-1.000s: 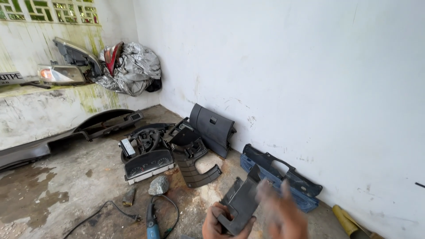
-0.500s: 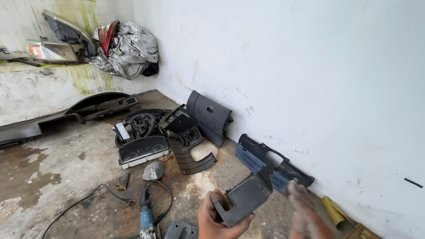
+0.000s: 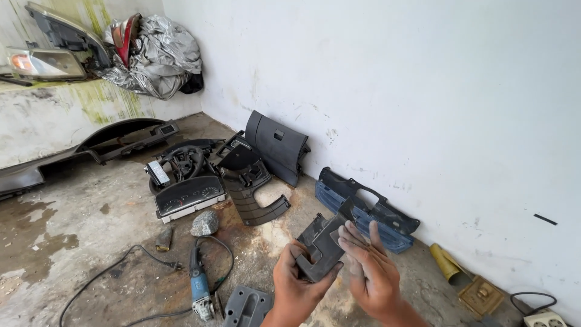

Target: The person sits cross-legged on the floor and sands a small black plastic part using a sanding block. They hold the part in their left hand and rub the sanding block against its edges and surfaces. The person briefly lifts the part to inspect it before resuming the sanding process.

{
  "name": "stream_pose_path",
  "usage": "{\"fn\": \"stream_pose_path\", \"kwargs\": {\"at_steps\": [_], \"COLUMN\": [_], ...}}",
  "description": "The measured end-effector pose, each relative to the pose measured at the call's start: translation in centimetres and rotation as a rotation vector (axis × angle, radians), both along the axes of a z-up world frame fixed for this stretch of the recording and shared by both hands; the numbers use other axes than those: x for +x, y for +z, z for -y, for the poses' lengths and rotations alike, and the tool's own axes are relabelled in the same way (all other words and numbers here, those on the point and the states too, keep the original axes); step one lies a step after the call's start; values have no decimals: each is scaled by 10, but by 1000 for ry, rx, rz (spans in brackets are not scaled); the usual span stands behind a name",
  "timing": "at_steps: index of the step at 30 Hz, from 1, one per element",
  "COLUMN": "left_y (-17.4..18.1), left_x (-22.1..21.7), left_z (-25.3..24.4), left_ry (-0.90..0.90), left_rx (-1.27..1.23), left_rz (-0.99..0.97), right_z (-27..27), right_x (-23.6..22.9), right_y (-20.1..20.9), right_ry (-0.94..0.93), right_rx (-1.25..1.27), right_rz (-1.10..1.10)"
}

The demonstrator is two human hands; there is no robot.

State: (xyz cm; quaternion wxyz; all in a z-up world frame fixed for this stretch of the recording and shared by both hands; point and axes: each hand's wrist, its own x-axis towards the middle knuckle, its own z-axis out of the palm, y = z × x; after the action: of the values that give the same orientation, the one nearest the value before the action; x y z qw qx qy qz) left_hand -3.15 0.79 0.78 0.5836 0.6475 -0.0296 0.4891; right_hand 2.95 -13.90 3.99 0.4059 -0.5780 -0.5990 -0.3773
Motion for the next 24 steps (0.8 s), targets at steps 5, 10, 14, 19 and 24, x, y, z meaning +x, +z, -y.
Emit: {"fn": "stream_pose_path", "kwargs": {"at_steps": [5,10,14,19,24], "left_y": [3,22,16,-4,4], "left_x": [5,9,17,24,18], "left_z": [-5,-30,-44,-49,-50], "left_ry": [-36,-345,-410,-374,-473], "left_rx": [-25,-273,-427,-206,-281], "left_rz": [-75,-250,-340,-237,-161], "right_z": [-1,23,20,19,22], "right_x": [30,38,28,33,32], "right_y": [-9,36,25,22,22], "right_ry": [-103,-359,-179,-101,-19], "right_rx": [12,169,188,167,127], "right_rz": [-49,-567,-597,-708,-773]}}
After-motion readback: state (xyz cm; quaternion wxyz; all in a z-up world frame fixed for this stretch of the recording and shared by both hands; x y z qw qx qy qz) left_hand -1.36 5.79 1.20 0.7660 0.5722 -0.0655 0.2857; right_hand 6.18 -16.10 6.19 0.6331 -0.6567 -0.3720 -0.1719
